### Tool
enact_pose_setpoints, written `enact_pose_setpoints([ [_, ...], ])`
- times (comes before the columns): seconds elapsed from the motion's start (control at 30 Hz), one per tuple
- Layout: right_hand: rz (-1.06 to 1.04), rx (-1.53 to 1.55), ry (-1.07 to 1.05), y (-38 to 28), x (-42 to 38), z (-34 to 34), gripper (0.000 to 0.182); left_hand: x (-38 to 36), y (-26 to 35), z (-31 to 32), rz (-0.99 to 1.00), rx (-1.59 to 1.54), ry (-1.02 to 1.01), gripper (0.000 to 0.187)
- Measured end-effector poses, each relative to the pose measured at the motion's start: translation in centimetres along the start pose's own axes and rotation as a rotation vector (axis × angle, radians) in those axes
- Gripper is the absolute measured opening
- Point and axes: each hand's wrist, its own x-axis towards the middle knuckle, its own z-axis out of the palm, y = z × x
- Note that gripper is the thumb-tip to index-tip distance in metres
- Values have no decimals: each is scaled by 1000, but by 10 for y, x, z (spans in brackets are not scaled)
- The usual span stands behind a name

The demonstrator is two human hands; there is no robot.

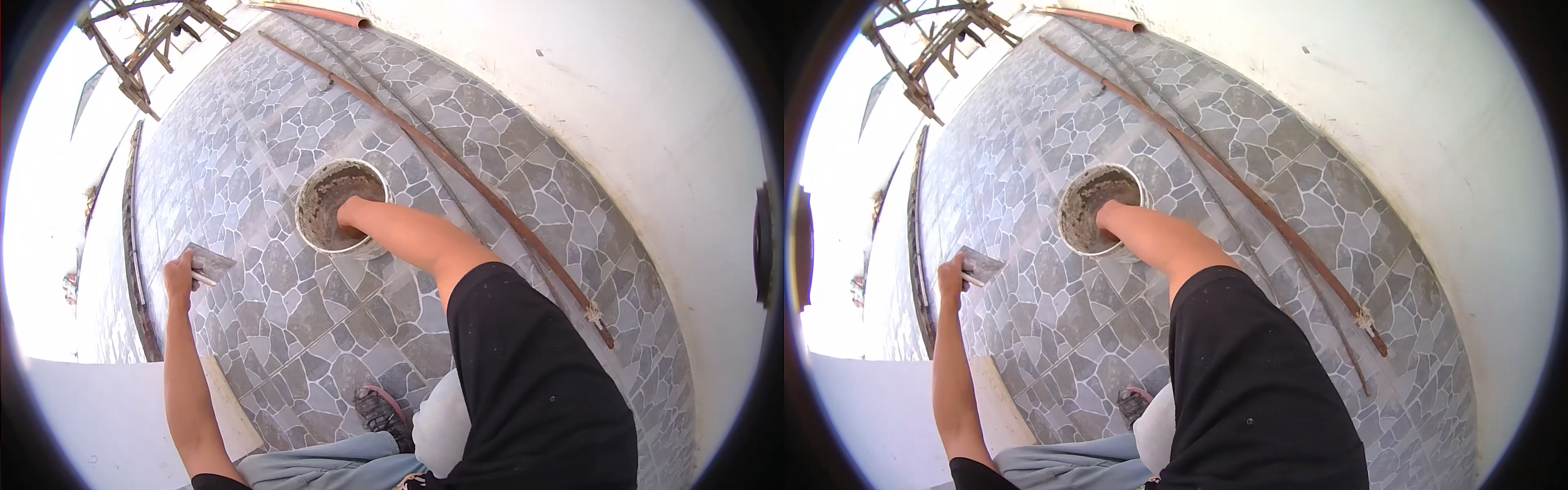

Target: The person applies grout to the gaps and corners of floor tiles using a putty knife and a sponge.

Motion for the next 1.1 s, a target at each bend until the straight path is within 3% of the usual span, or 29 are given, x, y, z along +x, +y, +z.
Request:
enact_pose_setpoints([
  [0.07,-2,74,-45,8,-17,-19,45,1,-33,8,-42,250,-170,45],
  [0.1,-5,92,-59,0,-20,-36,45,-3,-39,13,-54,262,-115,45],
  [0.17,-27,144,-93,-38,-26,-59,44,-7,-48,18,-202,-218,-84,44],
  [0.23,-69,196,-128,-45,-32,-88,44,-5,-52,24,-267,-408,-25,44],
  [0.3,-121,218,-187,-9,-51,-103,43,-5,-55,32,-248,-373,-24,44],
  [0.4,-166,280,-351,-7,-66,-112,43,-9,-67,36,-234,-264,-90,44],
  [0.43,-144,604,-463,-3,-70,-123,43,-7,-68,38,-202,-205,-140,44],
  [0.47,-123,755,-383,-1,-62,-117,53,-2,-77,38,-217,-225,-148,44],
  [0.5,27,683,-258,-11,-104,-161,60,6,-87,36,-223,-234,-170,44],
  [0.57,26,707,-152,-14,-119,-172,73,14,-98,35,-237,-252,-189,45],
  [0.6,-23,639,-90,-15,-114,-164,65,13,-100,39,-222,-235,-167,46],
  [0.63,-142,505,105,-15,-86,-130,52,17,-103,42,-211,-235,-185,48],
  [0.73,-138,481,43,-20,-73,-105,39,21,-95,54,-159,-123,-229,47],
  [1.1,-284,300,67,-38,-99,-103,37,19,-74,74,-117,-83,-290,50],
])
